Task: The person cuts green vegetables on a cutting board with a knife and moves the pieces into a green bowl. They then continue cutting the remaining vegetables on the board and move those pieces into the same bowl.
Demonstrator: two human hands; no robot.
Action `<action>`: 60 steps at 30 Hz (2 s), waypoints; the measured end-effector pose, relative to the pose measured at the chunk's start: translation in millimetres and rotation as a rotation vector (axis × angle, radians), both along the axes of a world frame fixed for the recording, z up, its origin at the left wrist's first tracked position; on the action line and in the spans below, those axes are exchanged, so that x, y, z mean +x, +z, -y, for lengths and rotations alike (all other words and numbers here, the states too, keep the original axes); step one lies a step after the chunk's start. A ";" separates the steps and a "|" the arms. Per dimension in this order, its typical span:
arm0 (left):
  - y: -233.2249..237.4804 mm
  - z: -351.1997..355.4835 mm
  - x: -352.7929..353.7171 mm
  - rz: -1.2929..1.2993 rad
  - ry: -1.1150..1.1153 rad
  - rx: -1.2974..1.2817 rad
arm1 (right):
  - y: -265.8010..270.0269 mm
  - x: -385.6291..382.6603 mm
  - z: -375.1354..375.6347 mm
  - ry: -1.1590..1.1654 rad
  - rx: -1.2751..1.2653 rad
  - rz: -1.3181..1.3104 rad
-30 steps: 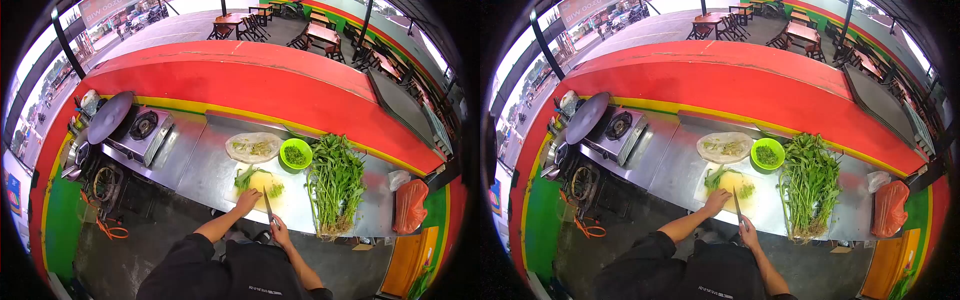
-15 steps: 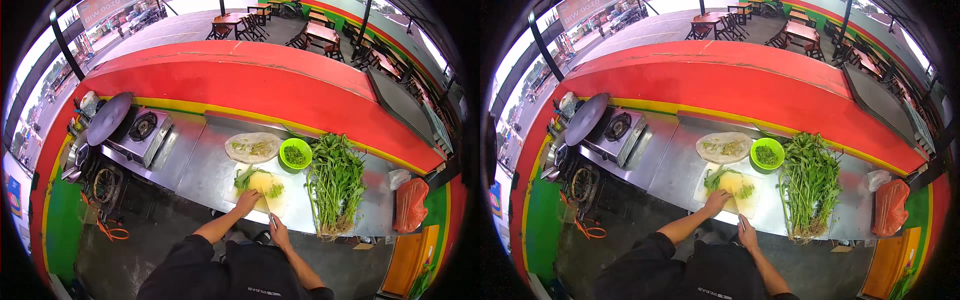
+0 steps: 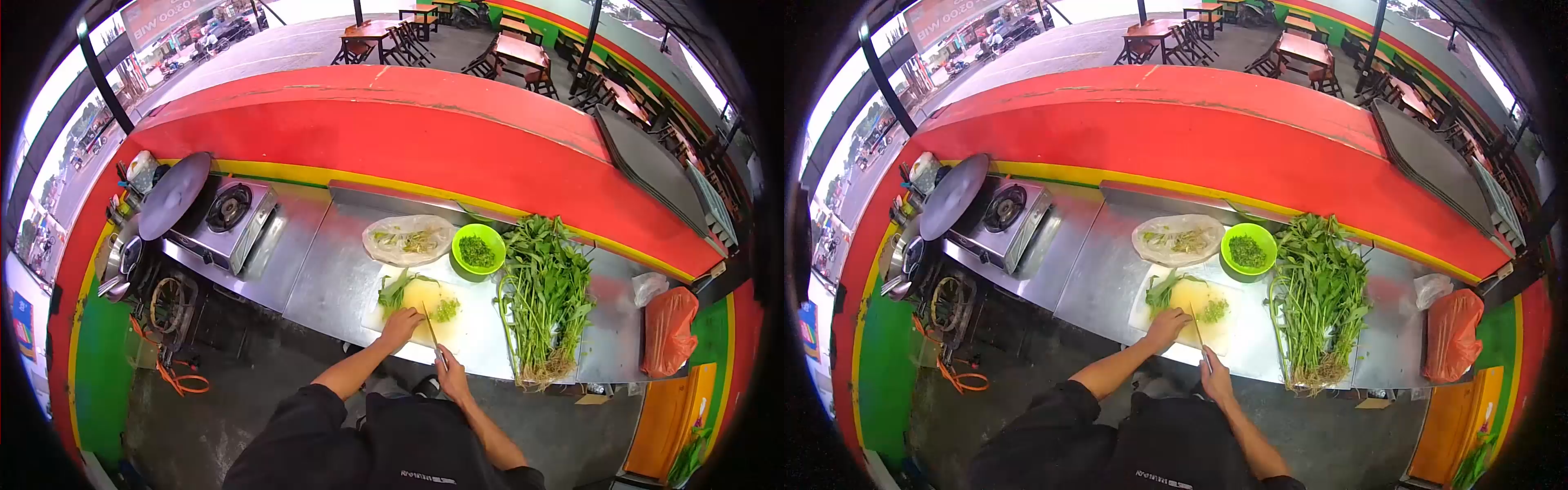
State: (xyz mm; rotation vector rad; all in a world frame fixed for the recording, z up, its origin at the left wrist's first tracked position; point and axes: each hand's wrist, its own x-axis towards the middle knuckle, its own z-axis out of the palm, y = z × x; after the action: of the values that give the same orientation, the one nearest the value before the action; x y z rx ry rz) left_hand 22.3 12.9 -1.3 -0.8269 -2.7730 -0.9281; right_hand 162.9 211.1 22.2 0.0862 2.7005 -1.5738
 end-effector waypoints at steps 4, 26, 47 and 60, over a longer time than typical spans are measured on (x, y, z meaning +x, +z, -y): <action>0.9 0.1 -1.3 -0.038 -0.010 0.020 | 18.2 2.9 1.1 -0.025 -0.022 0.081; 4.6 -1.2 -2.3 -0.028 -0.021 0.031 | 26.7 9.5 -1.6 -0.015 0.046 0.127; 3.8 -1.4 1.5 -0.009 0.003 0.025 | 40.4 -2.1 -4.3 0.000 0.055 0.208; -0.1 4.5 -1.0 0.001 -0.071 0.121 | 68.7 19.4 3.9 -0.033 0.009 0.279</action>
State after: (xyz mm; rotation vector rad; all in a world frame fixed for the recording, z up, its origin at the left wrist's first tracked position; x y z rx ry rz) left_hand 21.3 8.4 -1.4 -0.9104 -2.6728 -1.0963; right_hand 182.3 207.2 90.9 0.3259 2.5028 -1.4344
